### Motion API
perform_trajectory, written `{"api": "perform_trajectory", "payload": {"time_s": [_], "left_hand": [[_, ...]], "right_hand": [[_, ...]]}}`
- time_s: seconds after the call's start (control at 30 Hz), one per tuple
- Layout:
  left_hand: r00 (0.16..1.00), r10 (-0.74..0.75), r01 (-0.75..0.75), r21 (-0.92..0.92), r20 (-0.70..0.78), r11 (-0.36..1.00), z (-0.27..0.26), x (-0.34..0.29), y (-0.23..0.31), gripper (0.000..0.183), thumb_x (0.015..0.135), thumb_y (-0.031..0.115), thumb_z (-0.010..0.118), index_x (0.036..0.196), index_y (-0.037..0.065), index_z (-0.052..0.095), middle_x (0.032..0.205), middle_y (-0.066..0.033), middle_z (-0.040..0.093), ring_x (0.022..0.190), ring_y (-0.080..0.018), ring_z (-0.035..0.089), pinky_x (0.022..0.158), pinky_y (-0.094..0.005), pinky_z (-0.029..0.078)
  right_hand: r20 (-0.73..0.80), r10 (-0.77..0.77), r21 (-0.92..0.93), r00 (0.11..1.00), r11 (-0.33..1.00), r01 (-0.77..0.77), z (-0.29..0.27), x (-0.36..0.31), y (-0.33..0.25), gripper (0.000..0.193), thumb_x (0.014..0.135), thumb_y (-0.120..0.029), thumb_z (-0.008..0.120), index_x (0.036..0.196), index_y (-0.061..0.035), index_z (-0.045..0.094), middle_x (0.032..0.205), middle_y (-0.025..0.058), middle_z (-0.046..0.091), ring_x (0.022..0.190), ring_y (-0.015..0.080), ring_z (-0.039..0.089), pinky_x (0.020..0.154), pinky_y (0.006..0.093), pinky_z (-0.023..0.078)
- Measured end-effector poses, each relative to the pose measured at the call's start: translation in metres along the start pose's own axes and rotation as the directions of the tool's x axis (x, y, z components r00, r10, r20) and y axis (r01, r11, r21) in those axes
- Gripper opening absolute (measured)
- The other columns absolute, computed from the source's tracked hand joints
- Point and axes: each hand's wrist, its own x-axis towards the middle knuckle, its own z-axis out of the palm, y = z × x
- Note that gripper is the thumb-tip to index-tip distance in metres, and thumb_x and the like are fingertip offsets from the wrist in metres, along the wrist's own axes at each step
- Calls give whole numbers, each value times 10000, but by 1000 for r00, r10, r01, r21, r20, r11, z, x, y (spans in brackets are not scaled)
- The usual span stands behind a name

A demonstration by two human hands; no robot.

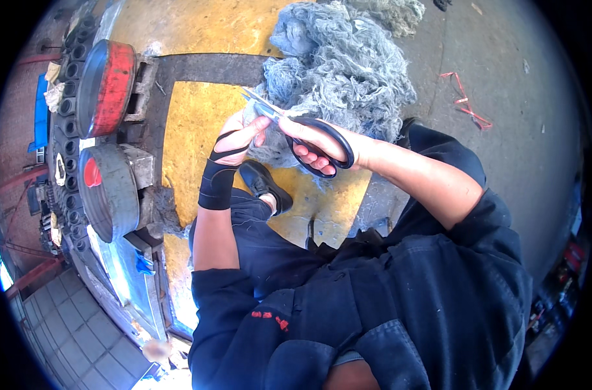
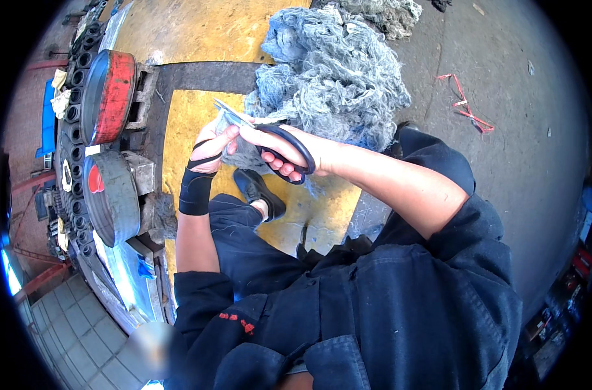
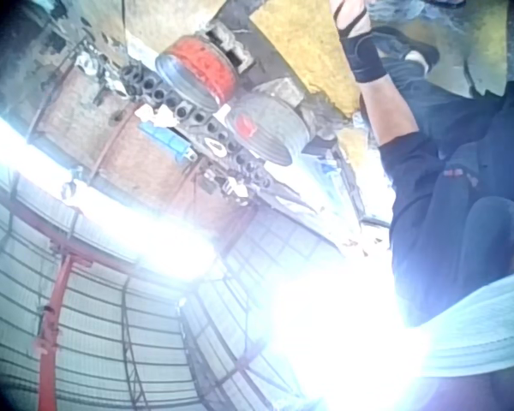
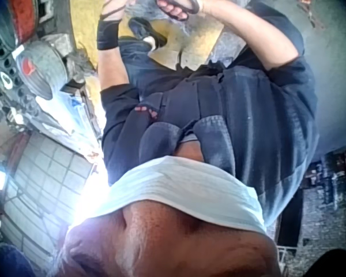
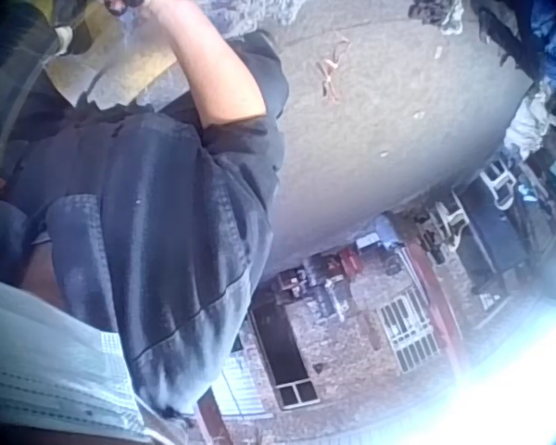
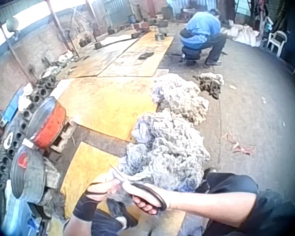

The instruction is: The person uses scissors to cut long strips from a pile of grey fibrous scrap material while sitting on a yellow and grey industrial floor.

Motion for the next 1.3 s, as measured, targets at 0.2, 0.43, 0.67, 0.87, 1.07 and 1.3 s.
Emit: {"api": "perform_trajectory", "payload": {"time_s": [0.2, 0.43, 0.67, 0.87, 1.07, 1.3], "left_hand": [[998, -34, 36, 47, -56, 998, 7, 5, -9, 219, 891, 217, 566, 998, 29, 605, 751, 21, 549, 573, -48, 425, 528, -198, 321], [999, -43, 39, -132, -26, 990, 13, -1, 4, 207, 887, 211, 582, 991, 32, 598, 750, 25, 557, 559, -40, 432, 517, -176, 337], [970, 74, -116, -176, -231, 978, 22, 6, 1, 295, 892, 164, 581, 1150, 23, 559, 753, 32, 548, 569, -39, 449, 519, -163, 355], [939, 94, -223, -378, -331, 898, -15, -22, -14, 336, 837, 84, 611, 1152, -18, 559, 870, 1, 575, 739, -74, 502, 709, -208, 403], [926, 125, -12, 304, -357, 952, -76, -55, 1, 232, 888, 150, 530, 1026, -11, 625, 969, -59, 634, 926, -161, 572, 854, -284, 415], [774, 230, 362, 710, -590, 604, -143, -108, 45, 310, 891, 321, 525, 898, 18, 593, 646, -100, 597, 526, -212, 573, 488, -317, 442]], "right_hand": [[-107, -265, -6, 958, 964, 266, -6, -6, -27, 651, 795, -691, 463, 549, -89, 426, 464, -18, 419, 329, 83, 396, 339, 231, 333], [-94, -456, -565, 885, 756, 330, -38, 11, -37, 450, 678, -236, 767, 991, 12, 558, 857, 61, 608, 840, 139, 554, 782, 277, 422], [-323, -482, -659, 814, 732, 172, -43, 16, -36, 204, 663, -92, 684, 794, -16, 548, 715, 81, 603, 669, 125, 600, 584, 279, 474], [-589, -548, -673, 594, 740, 15, -73, -18, -60, 254, 721, -167, 682, 918, -35, 591, 751, 78, 630, 679, 131, 618, 672, 294, 495], [-780, -578, -566, 238, 815, 123, -151, -47, -57, 237, 653, -195, 691, 757, 10, 635, 729, 116, 634, 650, 176, 608, 619, 312, 483], [-903, -404, -174, 142, 649, 741, -228, -74, -39, 190, 758, -42, 632, 879, 99, 591, 809, 163, 633, 671, 198, 595, 593, 294, 486]]}}
